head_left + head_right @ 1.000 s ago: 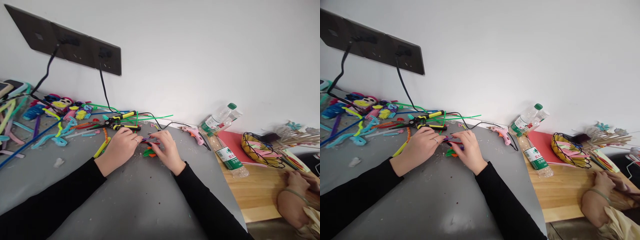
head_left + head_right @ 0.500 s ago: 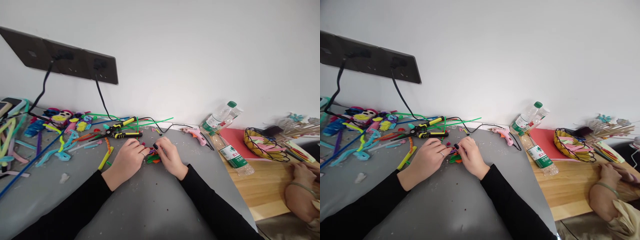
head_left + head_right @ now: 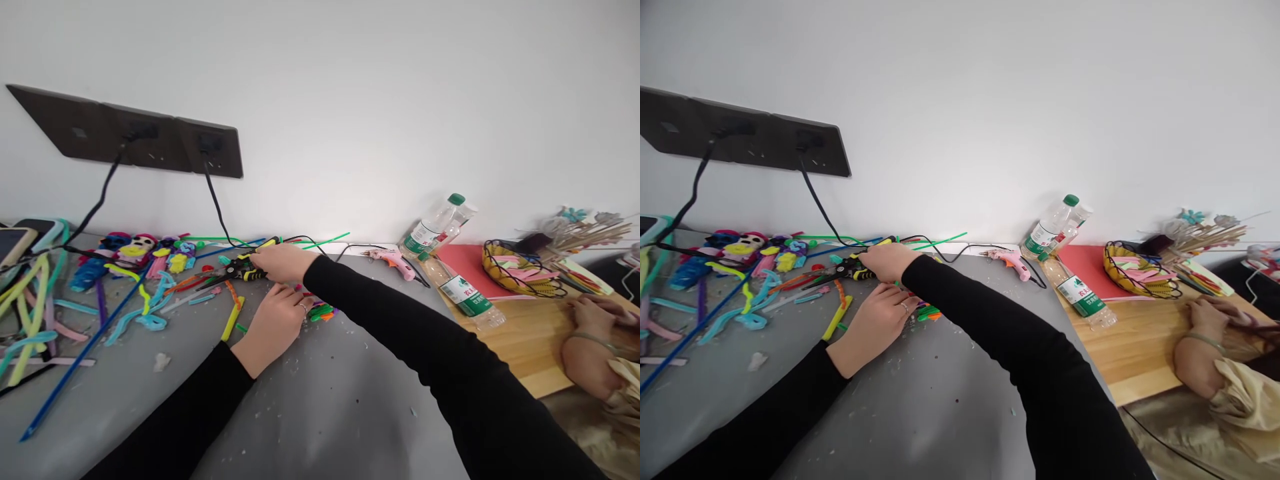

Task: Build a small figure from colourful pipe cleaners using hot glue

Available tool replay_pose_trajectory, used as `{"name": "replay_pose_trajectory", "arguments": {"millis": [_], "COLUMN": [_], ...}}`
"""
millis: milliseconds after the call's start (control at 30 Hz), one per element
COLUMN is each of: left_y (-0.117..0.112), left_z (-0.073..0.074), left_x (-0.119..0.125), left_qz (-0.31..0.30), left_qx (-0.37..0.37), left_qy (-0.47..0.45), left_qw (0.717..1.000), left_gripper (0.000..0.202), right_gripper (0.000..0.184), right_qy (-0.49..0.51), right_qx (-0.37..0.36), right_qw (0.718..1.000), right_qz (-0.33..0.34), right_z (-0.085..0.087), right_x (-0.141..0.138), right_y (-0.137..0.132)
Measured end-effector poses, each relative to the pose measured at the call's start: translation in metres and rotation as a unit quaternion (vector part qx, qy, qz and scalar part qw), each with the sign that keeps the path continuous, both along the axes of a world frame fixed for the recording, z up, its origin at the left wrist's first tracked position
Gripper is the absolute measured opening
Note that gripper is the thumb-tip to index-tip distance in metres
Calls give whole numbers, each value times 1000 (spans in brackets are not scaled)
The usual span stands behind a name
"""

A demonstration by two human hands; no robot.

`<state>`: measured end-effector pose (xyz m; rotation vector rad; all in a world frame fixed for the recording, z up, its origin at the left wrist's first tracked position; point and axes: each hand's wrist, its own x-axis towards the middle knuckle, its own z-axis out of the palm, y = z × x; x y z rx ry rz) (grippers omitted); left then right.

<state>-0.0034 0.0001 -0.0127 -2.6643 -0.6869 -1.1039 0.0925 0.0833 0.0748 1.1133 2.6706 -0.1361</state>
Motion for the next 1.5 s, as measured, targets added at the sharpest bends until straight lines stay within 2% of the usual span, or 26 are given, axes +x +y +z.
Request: {"name": "replay_pose_trajectory", "arguments": {"millis": [100,233,467,567,633,667,733,833,900,933,967,1000,1033,1067,1133,1200,1233,1400,1500], "left_y": [2,2,1,1,1,1,1,1,0,0,-1,-2,-2,-2,-2,-1,-1,5,11], "left_z": [-1,2,8,11,11,11,11,9,8,8,8,8,9,10,11,12,12,9,7], "left_x": [-2,-2,-3,-4,-4,-4,-4,-4,-3,-3,-3,-3,-3,-3,-5,-7,-8,-13,-17], "left_qz": [6,7,12,10,10,11,19,48,63,67,69,70,69,69,69,72,74,42,32], "left_qx": [11,14,1,-1,-1,-2,-13,-52,-87,-105,-125,-144,-163,-178,-197,-191,-184,-121,-68], "left_qy": [-4,-7,2,4,5,4,2,14,27,31,32,30,27,24,18,10,6,39,64], "left_qw": [1000,1000,1000,1000,1000,1000,1000,997,994,992,989,987,984,981,978,979,980,991,995], "left_gripper": [24,24,29,31,31,31,32,34,32,32,33,34,35,35,35,34,33,33,35], "right_gripper": [16,26,27,24,15,11,4,18,26,29,30,29,27,25,19,19,21,43,57], "right_qy": [-59,-40,-19,65,204,290,461,669,749,771,783,786,782,771,731,666,644,597,528], "right_qx": [-33,-28,128,139,138,128,85,-16,-97,-131,-156,-175,-184,-187,-161,-116,-97,-57,26], "right_qw": [998,999,991,988,968,945,872,720,626,593,570,561,563,577,634,705,724,753,797], "right_qz": [9,7,23,4,-45,-75,-138,-184,-192,-193,-194,-194,-193,-192,-193,-214,-227,-270,-292], "right_z": [0,-5,-2,0,-1,-2,-2,3,8,11,13,15,16,18,19,19,18,3,-14], "right_x": [-12,-10,18,43,62,70,84,96,102,104,108,111,115,120,129,137,140,158,170], "right_y": [6,8,4,-7,-18,-25,-40,-62,-74,-79,-84,-87,-91,-94,-99,-102,-103,-108,-113]}}
